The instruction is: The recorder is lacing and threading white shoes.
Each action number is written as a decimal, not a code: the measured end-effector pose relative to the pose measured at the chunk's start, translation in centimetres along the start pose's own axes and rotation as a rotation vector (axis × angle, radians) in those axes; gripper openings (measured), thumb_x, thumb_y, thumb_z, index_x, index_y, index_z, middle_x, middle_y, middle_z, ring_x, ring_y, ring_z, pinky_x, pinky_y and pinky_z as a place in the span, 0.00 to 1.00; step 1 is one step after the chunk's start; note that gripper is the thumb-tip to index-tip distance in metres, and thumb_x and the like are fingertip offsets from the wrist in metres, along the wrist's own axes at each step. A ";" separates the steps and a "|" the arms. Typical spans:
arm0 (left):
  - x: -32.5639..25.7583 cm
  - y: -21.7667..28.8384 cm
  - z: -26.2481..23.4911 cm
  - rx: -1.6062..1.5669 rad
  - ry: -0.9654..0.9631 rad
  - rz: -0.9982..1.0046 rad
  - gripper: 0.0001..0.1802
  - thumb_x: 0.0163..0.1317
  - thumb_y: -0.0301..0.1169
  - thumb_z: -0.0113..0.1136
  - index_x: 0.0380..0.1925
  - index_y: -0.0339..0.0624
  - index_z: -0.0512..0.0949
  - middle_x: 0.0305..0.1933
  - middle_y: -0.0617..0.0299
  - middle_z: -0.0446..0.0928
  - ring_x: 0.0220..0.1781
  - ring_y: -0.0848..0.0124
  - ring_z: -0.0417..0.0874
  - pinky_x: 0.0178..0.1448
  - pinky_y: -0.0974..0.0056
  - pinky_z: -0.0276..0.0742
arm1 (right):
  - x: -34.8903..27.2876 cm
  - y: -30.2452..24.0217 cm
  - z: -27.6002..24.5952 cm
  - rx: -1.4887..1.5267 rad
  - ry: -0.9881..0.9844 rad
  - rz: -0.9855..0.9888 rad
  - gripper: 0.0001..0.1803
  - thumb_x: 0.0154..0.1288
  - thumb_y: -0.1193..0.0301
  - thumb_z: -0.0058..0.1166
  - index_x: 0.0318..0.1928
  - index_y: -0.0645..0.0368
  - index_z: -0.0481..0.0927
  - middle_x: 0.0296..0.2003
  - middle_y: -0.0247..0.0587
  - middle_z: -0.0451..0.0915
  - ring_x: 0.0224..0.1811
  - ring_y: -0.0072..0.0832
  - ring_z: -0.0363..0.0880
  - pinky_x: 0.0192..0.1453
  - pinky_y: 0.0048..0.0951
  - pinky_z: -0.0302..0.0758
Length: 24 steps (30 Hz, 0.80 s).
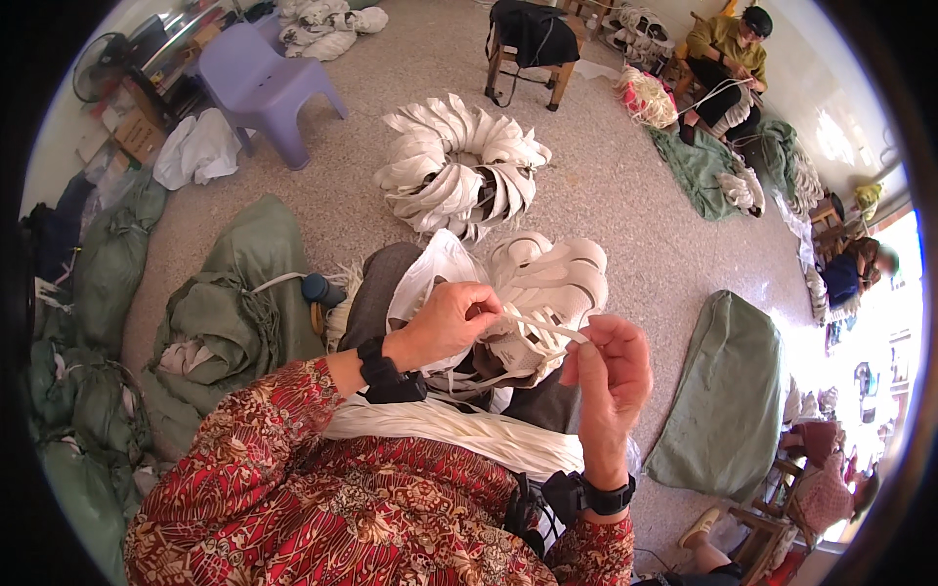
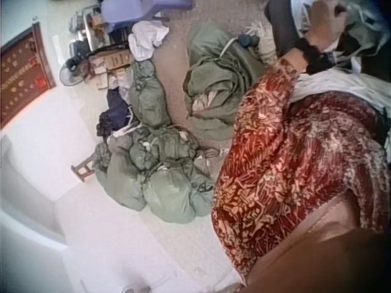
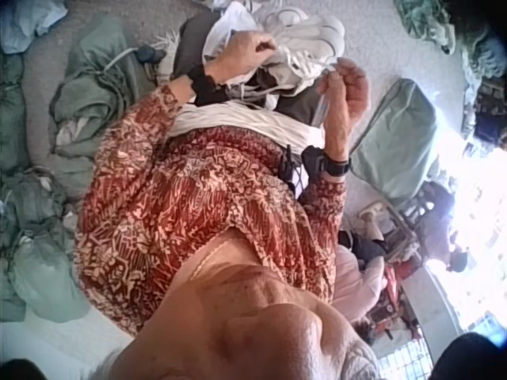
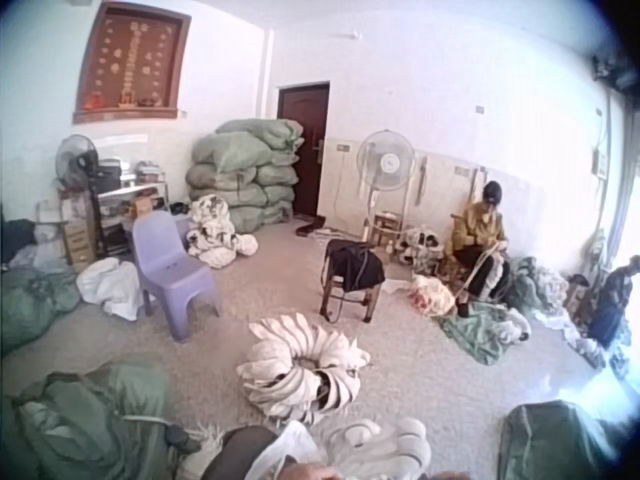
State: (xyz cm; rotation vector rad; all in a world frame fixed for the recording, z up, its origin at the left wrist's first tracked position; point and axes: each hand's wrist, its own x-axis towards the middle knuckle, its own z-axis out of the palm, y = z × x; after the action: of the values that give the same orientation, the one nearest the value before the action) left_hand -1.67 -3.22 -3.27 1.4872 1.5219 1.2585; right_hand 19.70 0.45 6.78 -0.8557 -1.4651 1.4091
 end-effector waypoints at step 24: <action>-2.0 0.7 1.3 0.488 0.000 0.208 0.08 0.60 0.31 0.65 0.35 0.37 0.82 0.38 0.53 0.79 0.46 0.55 0.81 0.52 0.54 0.75 | 3.2 0.4 3.6 -0.552 -0.443 -0.261 0.17 0.65 0.83 0.57 0.54 0.62 0.77 0.41 0.47 0.84 0.35 0.27 0.85 0.36 0.26 0.78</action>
State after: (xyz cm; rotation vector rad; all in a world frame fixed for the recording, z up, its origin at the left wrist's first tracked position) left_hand 0.02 -4.97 -3.38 1.9964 1.7965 1.0391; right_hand 15.20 2.15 7.01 -0.6592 -2.2807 1.0437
